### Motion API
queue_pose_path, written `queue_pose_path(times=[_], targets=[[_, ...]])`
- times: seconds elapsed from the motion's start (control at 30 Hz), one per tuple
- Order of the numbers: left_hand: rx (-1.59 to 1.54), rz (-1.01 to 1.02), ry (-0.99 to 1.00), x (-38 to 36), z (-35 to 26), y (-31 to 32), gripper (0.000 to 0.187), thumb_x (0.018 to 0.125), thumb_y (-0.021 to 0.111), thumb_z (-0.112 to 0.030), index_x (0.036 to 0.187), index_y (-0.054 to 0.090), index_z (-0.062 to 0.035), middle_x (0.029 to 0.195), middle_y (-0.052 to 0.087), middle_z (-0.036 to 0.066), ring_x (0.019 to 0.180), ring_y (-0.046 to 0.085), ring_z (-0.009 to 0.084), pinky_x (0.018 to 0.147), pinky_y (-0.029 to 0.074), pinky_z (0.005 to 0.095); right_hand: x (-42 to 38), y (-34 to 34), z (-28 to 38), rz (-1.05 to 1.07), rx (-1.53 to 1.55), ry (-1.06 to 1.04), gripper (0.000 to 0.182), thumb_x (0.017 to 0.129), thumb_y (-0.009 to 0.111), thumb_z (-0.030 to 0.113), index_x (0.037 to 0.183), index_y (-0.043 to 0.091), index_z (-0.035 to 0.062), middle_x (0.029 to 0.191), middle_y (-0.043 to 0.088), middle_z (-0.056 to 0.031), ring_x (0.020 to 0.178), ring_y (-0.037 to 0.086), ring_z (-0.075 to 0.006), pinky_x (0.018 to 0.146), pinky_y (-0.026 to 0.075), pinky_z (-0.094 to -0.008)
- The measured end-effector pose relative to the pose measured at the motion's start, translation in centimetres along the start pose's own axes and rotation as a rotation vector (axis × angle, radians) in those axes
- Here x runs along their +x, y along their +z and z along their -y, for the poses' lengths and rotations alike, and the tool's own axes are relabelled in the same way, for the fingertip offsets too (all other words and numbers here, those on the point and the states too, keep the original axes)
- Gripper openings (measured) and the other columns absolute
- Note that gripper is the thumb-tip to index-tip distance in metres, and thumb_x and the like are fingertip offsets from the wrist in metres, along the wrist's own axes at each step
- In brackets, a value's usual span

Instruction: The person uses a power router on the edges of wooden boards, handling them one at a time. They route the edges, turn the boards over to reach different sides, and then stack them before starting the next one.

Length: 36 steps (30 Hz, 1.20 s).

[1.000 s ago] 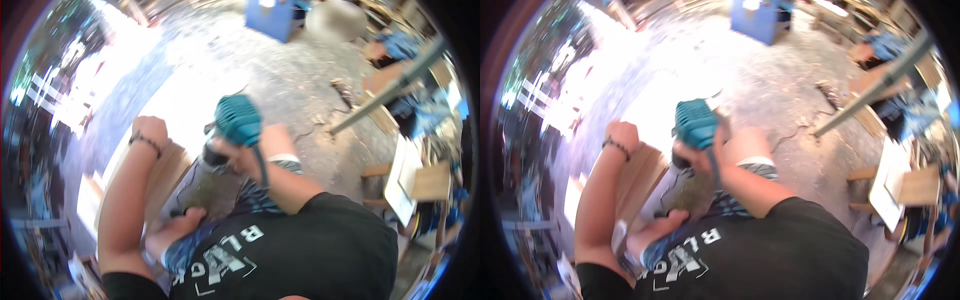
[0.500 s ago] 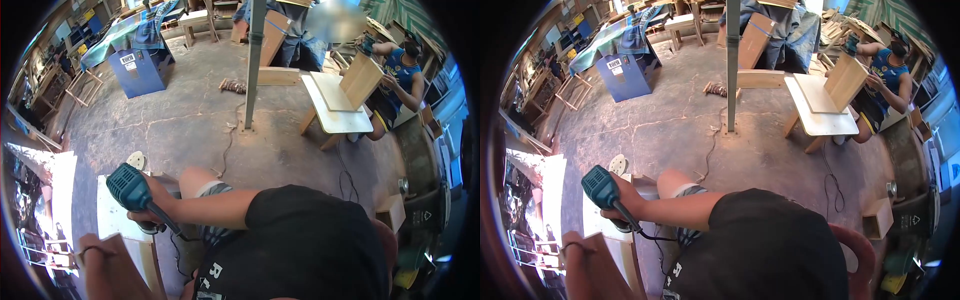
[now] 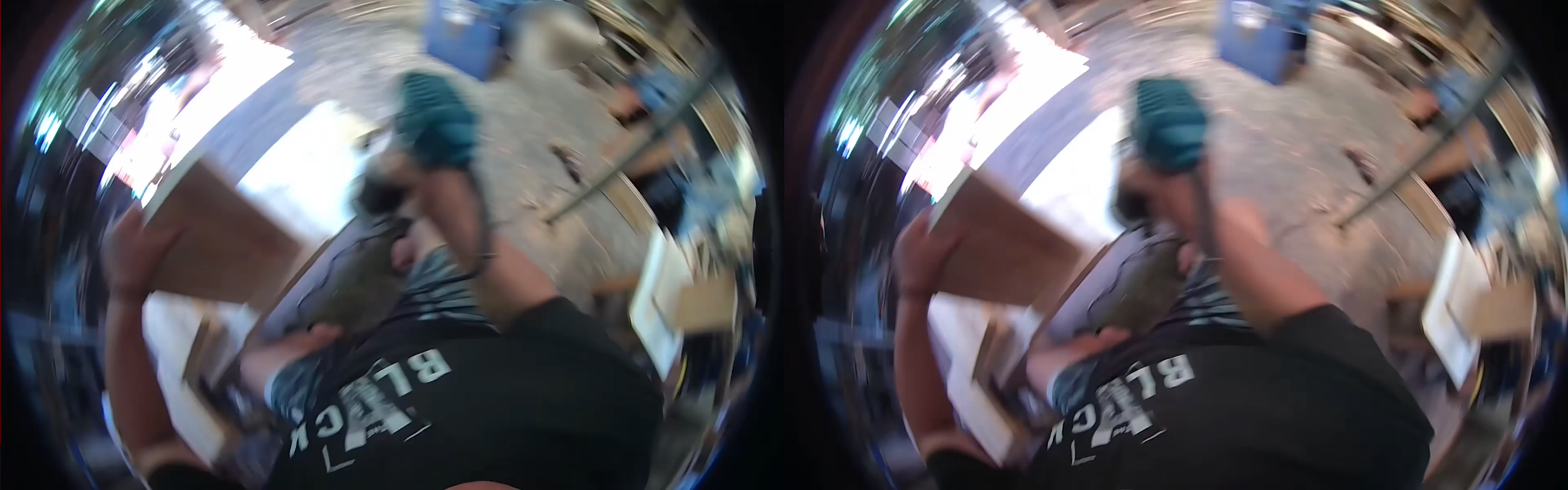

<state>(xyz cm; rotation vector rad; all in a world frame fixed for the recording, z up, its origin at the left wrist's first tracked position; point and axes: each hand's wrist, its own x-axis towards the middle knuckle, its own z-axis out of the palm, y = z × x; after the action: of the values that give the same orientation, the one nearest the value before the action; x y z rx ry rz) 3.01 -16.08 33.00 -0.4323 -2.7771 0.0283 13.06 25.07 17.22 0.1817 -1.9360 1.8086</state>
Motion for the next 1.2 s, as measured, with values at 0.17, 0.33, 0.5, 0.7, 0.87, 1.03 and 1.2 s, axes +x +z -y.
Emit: queue_pose_path(times=[0.17,0.33,0.5,0.7,0.87,1.03,1.2], targets=[[0.063,0.039,-0.089,-1.7,0.9,0.4,0.061,0.074,0.084,-0.065,0.093,0.071,-0.0078,0.089,0.074,0.018,0.087,0.072,0.0403,0.074,0.056,0.0496,3.6,4.2,4.3,-0.068,0.101,-0.184,0.045,0.079,0.070,0.001,0.123,0.062,-0.0033,0.112,0.071,-0.0161,0.105,0.070,-0.0247,0.093,0.057,-0.0380],[-0.016,0.115,0.054,-0.6,1.6,0.3,0.061,0.078,0.082,-0.061,0.101,0.071,-0.0057,0.098,0.075,0.019,0.097,0.072,0.0372,0.085,0.056,0.0476,4.0,6.3,6.6,0.088,0.212,-0.137,0.048,0.077,0.071,0.001,0.124,0.063,-0.0046,0.114,0.071,-0.0168,0.106,0.070,-0.0263,0.096,0.056,-0.0393],[-0.349,-0.040,0.243,0.5,-1.0,1.1,0.058,0.085,0.080,-0.052,0.119,0.071,-0.0058,0.118,0.074,0.017,0.112,0.070,0.0339,0.097,0.054,0.0440,3.3,7.8,5.7,0.289,0.177,-0.103,0.039,0.080,0.077,0.007,0.117,0.069,-0.0017,0.117,0.070,-0.0115,0.110,0.066,-0.0230,0.100,0.052,-0.0392],[-0.530,-0.191,0.620,3.7,-4.9,2.6,0.049,0.091,0.078,-0.040,0.126,0.070,-0.0071,0.126,0.071,0.017,0.121,0.065,0.0338,0.107,0.049,0.0447,2.4,9.5,2.7,0.299,-0.194,-0.222,0.062,0.069,0.092,0.019,0.122,0.063,0.0052,0.107,0.070,-0.0082,0.097,0.068,-0.0206,0.090,0.055,-0.0375],[-0.746,0.040,0.648,3.6,-8.3,1.1,0.075,0.088,0.073,-0.065,0.126,0.070,-0.0009,0.121,0.073,0.018,0.115,0.068,0.0298,0.101,0.051,0.0409,1.5,10.3,4.5,0.166,-0.010,-0.132,0.095,0.059,0.095,0.025,0.142,0.052,0.0051,0.122,0.069,-0.0182,0.114,0.068,-0.0292,0.100,0.053,-0.0407],[-0.873,0.213,0.497,3.0,-7.8,0.9,0.077,0.085,0.077,-0.066,0.119,0.075,0.0021,0.112,0.075,0.018,0.108,0.070,0.0266,0.095,0.053,0.0382,1.6,11.3,5.4,0.201,0.050,-0.009,0.095,0.061,0.092,0.024,0.142,0.049,0.0024,0.124,0.067,-0.0158,0.114,0.067,-0.0259,0.101,0.052,-0.0388],[-0.861,0.334,0.457,4.5,-5.6,1.7,0.076,0.088,0.075,-0.065,0.122,0.074,0.0031,0.110,0.076,0.014,0.101,0.071,0.0195,0.089,0.055,0.0342,1.8,12.2,5.2,0.160,0.031,-0.049,0.088,0.065,0.092,0.024,0.140,0.051,0.0036,0.121,0.070,-0.0178,0.113,0.069,-0.0298,0.098,0.054,-0.0404]])
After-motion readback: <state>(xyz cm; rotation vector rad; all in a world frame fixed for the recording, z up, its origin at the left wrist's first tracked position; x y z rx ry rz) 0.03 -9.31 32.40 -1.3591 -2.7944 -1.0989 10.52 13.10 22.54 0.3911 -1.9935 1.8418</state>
